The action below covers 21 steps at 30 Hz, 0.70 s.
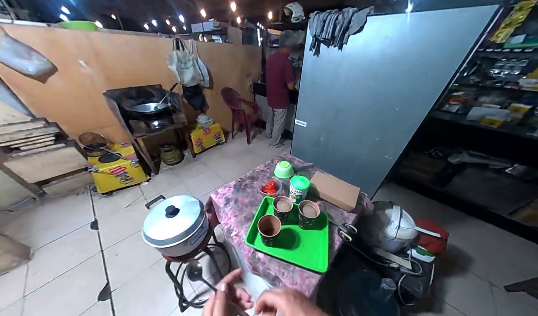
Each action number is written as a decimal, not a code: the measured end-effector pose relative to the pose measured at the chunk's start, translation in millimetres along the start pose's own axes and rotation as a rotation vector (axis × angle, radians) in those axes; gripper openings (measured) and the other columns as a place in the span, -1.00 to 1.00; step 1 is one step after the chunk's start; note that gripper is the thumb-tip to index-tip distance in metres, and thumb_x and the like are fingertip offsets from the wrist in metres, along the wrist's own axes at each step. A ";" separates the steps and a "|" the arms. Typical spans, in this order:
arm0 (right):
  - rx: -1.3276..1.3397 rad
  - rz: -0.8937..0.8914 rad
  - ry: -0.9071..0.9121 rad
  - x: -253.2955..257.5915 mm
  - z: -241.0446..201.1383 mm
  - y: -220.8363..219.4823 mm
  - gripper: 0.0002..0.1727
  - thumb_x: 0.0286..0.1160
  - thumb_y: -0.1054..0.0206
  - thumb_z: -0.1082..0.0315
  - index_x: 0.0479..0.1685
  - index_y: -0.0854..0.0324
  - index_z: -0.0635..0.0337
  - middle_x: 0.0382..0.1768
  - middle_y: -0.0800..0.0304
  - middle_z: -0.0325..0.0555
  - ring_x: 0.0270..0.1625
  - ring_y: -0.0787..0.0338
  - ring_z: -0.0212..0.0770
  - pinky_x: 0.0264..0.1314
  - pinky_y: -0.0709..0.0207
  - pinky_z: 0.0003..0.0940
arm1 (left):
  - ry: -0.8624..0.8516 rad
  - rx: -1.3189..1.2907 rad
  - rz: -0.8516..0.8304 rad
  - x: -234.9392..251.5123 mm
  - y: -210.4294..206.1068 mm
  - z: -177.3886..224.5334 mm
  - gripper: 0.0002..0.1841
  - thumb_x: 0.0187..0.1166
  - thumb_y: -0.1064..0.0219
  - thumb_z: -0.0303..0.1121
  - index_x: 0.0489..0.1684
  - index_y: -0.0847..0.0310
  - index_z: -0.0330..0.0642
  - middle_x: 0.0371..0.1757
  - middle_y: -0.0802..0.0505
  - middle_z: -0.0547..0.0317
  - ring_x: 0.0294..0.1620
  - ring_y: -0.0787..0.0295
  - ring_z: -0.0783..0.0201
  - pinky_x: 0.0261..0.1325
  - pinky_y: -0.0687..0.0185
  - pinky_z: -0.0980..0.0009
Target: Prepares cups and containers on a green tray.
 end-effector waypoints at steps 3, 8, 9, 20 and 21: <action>-0.146 0.235 -0.028 31.3 20.1 86.6 -0.75 0.68 -0.29 0.15 0.05 -0.79 0.06 -0.03 -0.87 -0.19 0.07 -0.85 -0.27 0.24 -0.74 -0.18 | 0.029 0.035 0.178 41.8 22.0 3.9 -0.48 0.91 0.37 -0.26 0.53 -0.37 -0.37 -0.50 -0.73 0.21 -0.56 -0.73 0.27 -0.38 -0.84 0.22; -0.552 0.256 -0.206 101.6 36.5 183.7 -0.40 0.42 -0.54 0.00 0.48 -0.57 -0.16 0.40 -0.68 -0.17 0.41 -0.67 -0.05 0.43 -0.56 0.12 | 0.091 0.057 0.269 117.6 28.8 -3.9 -0.52 0.87 0.22 -0.26 0.17 -0.71 -0.24 -0.68 -0.49 0.33 -0.82 -0.21 0.47 -0.78 -0.15 0.55; -0.611 0.197 -0.235 118.0 42.5 189.1 -0.25 0.30 -0.62 -0.01 0.59 -0.48 -0.26 0.53 -0.56 -0.17 0.48 -0.62 -0.02 0.45 -0.53 0.15 | 0.094 0.036 0.249 131.1 27.1 -5.7 -0.55 0.87 0.17 -0.27 0.13 -0.72 -0.25 -0.71 -0.45 0.34 -0.83 -0.17 0.48 -0.80 -0.11 0.56; -0.767 -0.255 -0.365 188.7 90.8 170.8 -0.16 0.12 -0.68 0.10 0.59 -0.48 -0.35 0.39 -0.61 0.01 0.32 -0.67 0.15 0.39 -0.51 0.26 | 0.161 0.187 0.017 188.4 -0.1 -29.9 -0.72 0.46 -0.50 -0.19 -0.02 -0.76 -0.16 -0.64 -0.67 0.26 -0.75 -0.43 0.39 -0.64 -0.37 0.44; -0.758 -0.255 -0.367 189.6 91.2 171.8 -0.21 0.14 -0.66 0.07 0.55 -0.51 -0.33 0.35 -0.62 0.00 0.30 -0.68 0.11 0.37 -0.52 0.23 | 0.169 0.185 0.001 189.7 -1.5 -32.3 -0.71 0.46 -0.51 -0.18 -0.02 -0.76 -0.15 -0.63 -0.68 0.25 -0.74 -0.45 0.38 -0.63 -0.41 0.44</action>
Point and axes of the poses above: each hand's wrist, its own x-axis towards the middle knuckle, its own y-axis out of the back of the hand, z = x × y, the point moved 4 cm from there along x, towards the middle knuckle
